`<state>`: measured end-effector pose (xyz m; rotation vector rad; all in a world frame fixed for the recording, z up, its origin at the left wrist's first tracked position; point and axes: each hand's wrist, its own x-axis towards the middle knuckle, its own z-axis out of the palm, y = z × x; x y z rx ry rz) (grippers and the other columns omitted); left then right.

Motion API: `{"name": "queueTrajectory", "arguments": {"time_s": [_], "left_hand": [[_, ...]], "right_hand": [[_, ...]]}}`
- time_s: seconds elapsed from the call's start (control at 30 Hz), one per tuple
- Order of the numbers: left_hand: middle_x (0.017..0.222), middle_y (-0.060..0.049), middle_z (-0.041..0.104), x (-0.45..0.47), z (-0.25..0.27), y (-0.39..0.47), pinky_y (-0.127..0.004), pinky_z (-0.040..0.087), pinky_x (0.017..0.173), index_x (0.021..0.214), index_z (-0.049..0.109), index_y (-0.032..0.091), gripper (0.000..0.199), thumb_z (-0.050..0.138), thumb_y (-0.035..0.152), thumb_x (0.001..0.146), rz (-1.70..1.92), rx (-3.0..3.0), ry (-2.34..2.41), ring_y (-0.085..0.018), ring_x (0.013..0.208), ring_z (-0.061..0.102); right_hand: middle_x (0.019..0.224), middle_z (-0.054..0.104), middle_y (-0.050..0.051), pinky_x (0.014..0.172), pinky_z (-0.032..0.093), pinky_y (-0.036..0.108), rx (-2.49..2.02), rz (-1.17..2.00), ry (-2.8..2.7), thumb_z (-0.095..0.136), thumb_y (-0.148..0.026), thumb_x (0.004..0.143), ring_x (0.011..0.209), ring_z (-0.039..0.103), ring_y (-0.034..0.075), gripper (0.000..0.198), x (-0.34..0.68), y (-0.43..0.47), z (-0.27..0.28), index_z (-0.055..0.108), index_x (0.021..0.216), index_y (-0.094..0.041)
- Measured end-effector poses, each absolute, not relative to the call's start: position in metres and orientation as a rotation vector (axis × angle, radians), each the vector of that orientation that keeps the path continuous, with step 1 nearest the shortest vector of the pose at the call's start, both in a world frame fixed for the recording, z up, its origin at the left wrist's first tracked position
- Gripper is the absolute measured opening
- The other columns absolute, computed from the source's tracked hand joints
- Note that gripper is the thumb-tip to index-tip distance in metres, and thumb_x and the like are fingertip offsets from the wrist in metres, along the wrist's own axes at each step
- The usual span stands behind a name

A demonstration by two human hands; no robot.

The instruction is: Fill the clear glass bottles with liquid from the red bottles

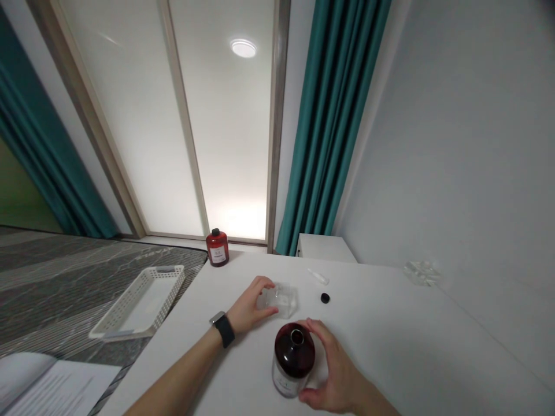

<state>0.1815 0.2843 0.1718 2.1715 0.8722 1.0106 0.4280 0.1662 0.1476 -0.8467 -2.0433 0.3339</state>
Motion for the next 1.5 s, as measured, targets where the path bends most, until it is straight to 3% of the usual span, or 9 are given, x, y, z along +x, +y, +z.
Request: {"name": "queueTrajectory", "arguments": {"time_s": [0.1,0.27,0.7,0.9,1.07,1.3,1.5], "left_hand": [[0.117,-0.010,0.057,0.177,0.173,0.285,-0.042,0.048,0.095,0.112,0.054,0.020,0.040,0.074,0.025,0.078,1.011,2.169,0.900,-0.027,0.110,0.055],[0.122,-0.010,0.059,0.169,0.171,0.290,-0.044,0.046,0.098,0.117,0.053,0.021,0.044,0.073,0.027,0.078,0.970,2.141,0.951,-0.027,0.113,0.056],[0.111,-0.007,0.063,0.162,0.170,0.290,-0.043,0.050,0.094,0.112,0.054,0.019,0.042,0.074,0.022,0.076,0.975,2.120,0.993,-0.026,0.105,0.061],[0.120,-0.012,0.063,0.164,0.163,0.293,-0.048,0.048,0.097,0.141,0.031,0.019,0.080,0.075,0.027,0.075,0.943,2.032,1.026,-0.028,0.110,0.061],[0.124,-0.014,0.063,0.168,0.158,0.294,-0.047,0.048,0.099,0.134,0.043,0.018,0.073,0.079,0.029,0.071,0.915,2.042,1.048,-0.030,0.111,0.061],[0.128,-0.013,0.061,0.171,0.157,0.291,-0.048,0.046,0.103,0.135,0.044,0.018,0.070,0.076,0.029,0.075,0.990,1.976,1.052,-0.030,0.114,0.060],[0.127,-0.012,0.060,0.178,0.164,0.282,-0.049,0.044,0.106,0.129,0.047,0.019,0.068,0.078,0.020,0.068,1.000,2.040,1.004,-0.030,0.116,0.058]], "right_hand": [[0.136,0.056,0.018,0.102,0.048,0.053,-0.977,0.365,-2.030,0.080,-0.033,0.065,0.121,0.058,0.038,0.104,0.427,0.167,0.141,0.020,0.150,-0.022],[0.139,0.055,0.017,0.104,0.047,0.052,-1.048,0.431,-1.971,0.076,-0.023,0.067,0.124,0.057,0.035,0.100,0.429,0.184,0.146,0.022,0.150,-0.023],[0.138,0.053,0.016,0.107,0.042,0.052,-1.164,0.431,-1.764,0.072,-0.023,0.071,0.123,0.056,0.031,0.088,0.429,0.244,0.151,0.028,0.147,-0.022],[0.138,0.049,0.013,0.104,0.046,0.047,-1.177,0.512,-1.575,0.075,-0.028,0.070,0.120,0.057,0.028,0.095,0.417,0.256,0.142,0.023,0.149,-0.025],[0.142,0.048,0.014,0.109,0.039,0.053,-1.205,0.590,-1.557,0.075,-0.024,0.070,0.127,0.053,0.030,0.097,0.411,0.252,0.138,0.021,0.150,-0.026],[0.131,0.062,0.013,0.104,0.047,0.050,-1.197,0.646,-1.509,0.077,-0.024,0.065,0.119,0.061,0.031,0.079,0.409,0.251,0.142,0.043,0.137,-0.021],[0.131,0.061,0.013,0.104,0.048,0.049,-1.127,0.616,-1.537,0.075,-0.021,0.067,0.120,0.060,0.031,0.074,0.419,0.244,0.154,0.045,0.134,-0.021]]}}
